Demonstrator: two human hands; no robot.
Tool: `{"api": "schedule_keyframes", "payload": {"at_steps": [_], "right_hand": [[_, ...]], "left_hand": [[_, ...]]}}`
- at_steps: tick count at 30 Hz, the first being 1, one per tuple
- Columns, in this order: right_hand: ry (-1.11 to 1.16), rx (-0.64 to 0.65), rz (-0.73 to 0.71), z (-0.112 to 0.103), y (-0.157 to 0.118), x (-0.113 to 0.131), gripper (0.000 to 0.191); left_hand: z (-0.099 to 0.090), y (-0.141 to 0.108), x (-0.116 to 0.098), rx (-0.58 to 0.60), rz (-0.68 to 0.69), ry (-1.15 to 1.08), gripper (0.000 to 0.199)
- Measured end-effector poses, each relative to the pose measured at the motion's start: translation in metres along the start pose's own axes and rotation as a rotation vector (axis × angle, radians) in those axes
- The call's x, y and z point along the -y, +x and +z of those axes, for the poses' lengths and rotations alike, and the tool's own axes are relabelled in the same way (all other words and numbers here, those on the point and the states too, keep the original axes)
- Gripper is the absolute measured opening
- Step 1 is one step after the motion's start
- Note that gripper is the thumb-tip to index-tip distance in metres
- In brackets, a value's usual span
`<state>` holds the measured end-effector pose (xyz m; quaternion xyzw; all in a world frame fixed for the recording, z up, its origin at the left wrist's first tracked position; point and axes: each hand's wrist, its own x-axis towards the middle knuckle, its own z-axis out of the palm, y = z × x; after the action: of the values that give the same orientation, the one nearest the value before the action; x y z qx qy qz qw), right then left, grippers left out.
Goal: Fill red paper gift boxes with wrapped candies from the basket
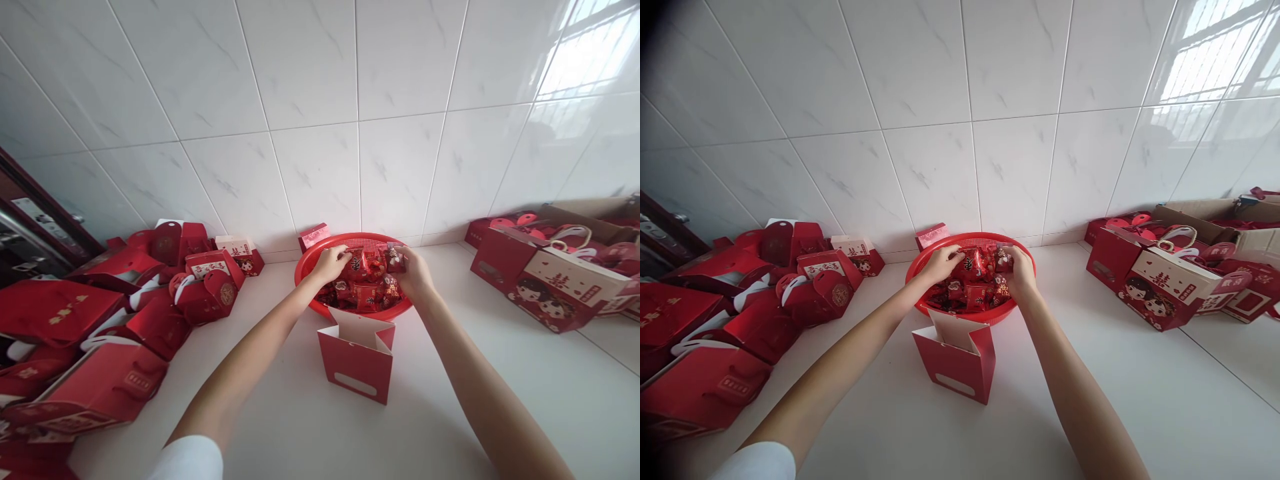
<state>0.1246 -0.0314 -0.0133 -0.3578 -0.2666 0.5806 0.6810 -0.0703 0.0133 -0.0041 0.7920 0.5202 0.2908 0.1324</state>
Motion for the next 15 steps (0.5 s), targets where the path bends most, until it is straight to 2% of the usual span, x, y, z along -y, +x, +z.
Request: {"api": "schedule_keyframes", "payload": {"at_steps": [5, 8, 11, 15], "right_hand": [[-0.041, 0.064, -0.045, 0.000, -0.005, 0.000, 0.024], [-0.039, 0.108, -0.075, 0.000, -0.006, 0.001, 0.026], [-0.028, 0.136, -0.078, -0.001, -0.005, 0.001, 0.028], [-0.029, 0.153, -0.052, -0.004, -0.003, 0.001, 0.031]], "left_hand": [[-0.002, 0.000, -0.006, -0.088, -0.028, -0.068, 0.029], [-0.001, 0.004, -0.015, -0.100, 0.035, -0.173, 0.031], [0.000, 0.008, -0.026, -0.058, 0.133, -0.262, 0.032], [-0.006, 0.009, -0.036, 0.084, 0.171, -0.428, 0.034]]}}
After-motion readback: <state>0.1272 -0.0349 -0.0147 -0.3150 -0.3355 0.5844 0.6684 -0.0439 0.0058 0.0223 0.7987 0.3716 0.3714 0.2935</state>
